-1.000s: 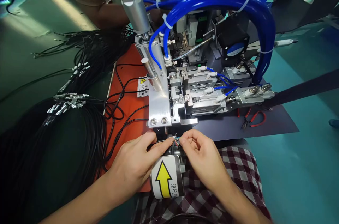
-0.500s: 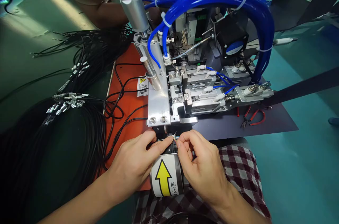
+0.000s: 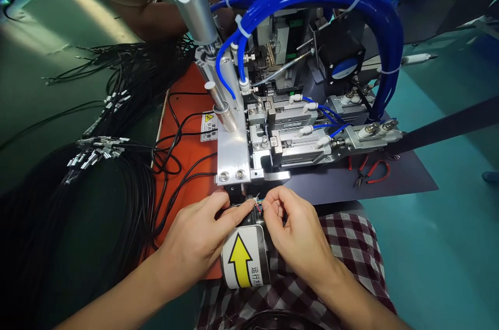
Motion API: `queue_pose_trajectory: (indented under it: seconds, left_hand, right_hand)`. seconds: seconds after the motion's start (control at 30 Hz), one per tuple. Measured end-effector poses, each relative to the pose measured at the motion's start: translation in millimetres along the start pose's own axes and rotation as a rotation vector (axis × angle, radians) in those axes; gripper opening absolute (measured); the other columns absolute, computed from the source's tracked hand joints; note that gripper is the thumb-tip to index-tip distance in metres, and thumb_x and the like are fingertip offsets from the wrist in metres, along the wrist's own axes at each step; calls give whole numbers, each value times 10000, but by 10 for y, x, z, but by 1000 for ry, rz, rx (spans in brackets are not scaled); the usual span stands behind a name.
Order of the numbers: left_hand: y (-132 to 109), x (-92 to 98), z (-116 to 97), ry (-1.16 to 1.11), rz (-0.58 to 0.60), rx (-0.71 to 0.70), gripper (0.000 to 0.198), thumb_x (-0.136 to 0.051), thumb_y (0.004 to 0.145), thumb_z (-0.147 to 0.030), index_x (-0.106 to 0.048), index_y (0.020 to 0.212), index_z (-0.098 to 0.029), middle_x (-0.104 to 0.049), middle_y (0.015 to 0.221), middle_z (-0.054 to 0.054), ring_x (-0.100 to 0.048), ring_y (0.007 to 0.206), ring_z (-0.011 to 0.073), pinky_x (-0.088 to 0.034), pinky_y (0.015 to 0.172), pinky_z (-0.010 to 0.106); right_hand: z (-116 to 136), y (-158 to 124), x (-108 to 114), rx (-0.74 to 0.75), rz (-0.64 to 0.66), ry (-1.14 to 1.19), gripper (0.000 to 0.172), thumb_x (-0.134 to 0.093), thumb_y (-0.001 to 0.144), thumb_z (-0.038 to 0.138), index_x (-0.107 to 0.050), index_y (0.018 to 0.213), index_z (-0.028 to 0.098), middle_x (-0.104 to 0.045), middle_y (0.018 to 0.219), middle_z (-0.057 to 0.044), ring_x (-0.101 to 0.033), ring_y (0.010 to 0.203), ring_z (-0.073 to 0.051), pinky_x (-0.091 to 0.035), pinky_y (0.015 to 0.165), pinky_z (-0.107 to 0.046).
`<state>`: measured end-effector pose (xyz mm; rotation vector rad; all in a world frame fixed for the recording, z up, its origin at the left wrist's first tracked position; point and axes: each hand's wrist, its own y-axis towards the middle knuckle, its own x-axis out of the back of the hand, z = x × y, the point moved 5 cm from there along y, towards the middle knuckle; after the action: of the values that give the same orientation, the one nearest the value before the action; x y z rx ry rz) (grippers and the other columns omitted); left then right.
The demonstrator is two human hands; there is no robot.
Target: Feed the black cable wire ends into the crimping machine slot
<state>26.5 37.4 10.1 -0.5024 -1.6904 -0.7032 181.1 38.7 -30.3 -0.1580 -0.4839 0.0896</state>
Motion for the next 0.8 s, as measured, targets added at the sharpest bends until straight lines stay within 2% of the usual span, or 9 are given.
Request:
queue_pose_trajectory:
  seconds: [0.13, 0.23, 0.3, 0.4, 0.5, 0.67, 0.8]
  left_hand:
    - [15, 6, 3, 0, 19, 5, 327, -397, 943, -176, -594, 1204, -167, -482, 724, 21, -503, 561, 162, -397, 447, 251]
    - [19, 8, -2, -2, 37, 6, 336, -383, 949, -201, -593, 1210, -168, -486, 736, 27, -511, 567, 168, -406, 441, 257]
    - [19, 9, -5, -2, 34, 7, 347, -370, 952, -200, -591, 1218, -169, -484, 738, 29, -516, 575, 171, -413, 443, 260]
    - [21, -2, -10, -2, 28, 1, 350, -369, 952, -193, -592, 1220, -168, -476, 731, 26, -514, 572, 168, -417, 446, 259]
    - [25, -5, -11, -1, 11, -4, 342, -373, 952, -189, -600, 1207, -166, -476, 728, 25, -509, 568, 161, -411, 444, 250]
    - [16, 8, -13, 5, -14, -12, 330, -392, 945, -175, -604, 1198, -162, -482, 731, 24, -503, 563, 158, -401, 441, 248]
    - [7, -1, -5, 0, 2, -5, 332, -397, 946, -175, -587, 1218, -168, -482, 741, 22, -497, 569, 154, -397, 446, 243]
  right_hand:
    - [-135, -73, -59, -171, 35, 239, 250, -531, 876, 398, -616, 827, 168, -643, 777, -44, -588, 678, -166, -443, 505, -234]
    - [-141, -135, -102, -215, 22, 296, 265, -575, 843, 423, -639, 814, 167, -642, 712, -31, -584, 615, -161, -448, 487, -236]
    - [-86, -146, -88, -173, -24, 244, 227, -589, 838, 385, -635, 781, 170, -615, 656, -14, -554, 562, -143, -450, 492, -237]
    - [83, -135, -3, 31, -112, 49, 159, -565, 858, 282, -620, 747, 182, -586, 646, -7, -525, 558, -132, -438, 515, -236]
    - [210, -122, 47, 184, -109, -96, 149, -542, 871, 231, -604, 741, 193, -584, 661, -10, -529, 576, -135, -427, 532, -244]
    - [191, -75, 68, 122, -72, -53, 154, -535, 878, 232, -592, 740, 193, -601, 684, -10, -548, 597, -136, -431, 539, -240]
    - [211, -37, 93, 135, -73, -58, 138, -535, 871, 222, -592, 749, 191, -596, 694, -4, -533, 606, -133, -423, 553, -240]
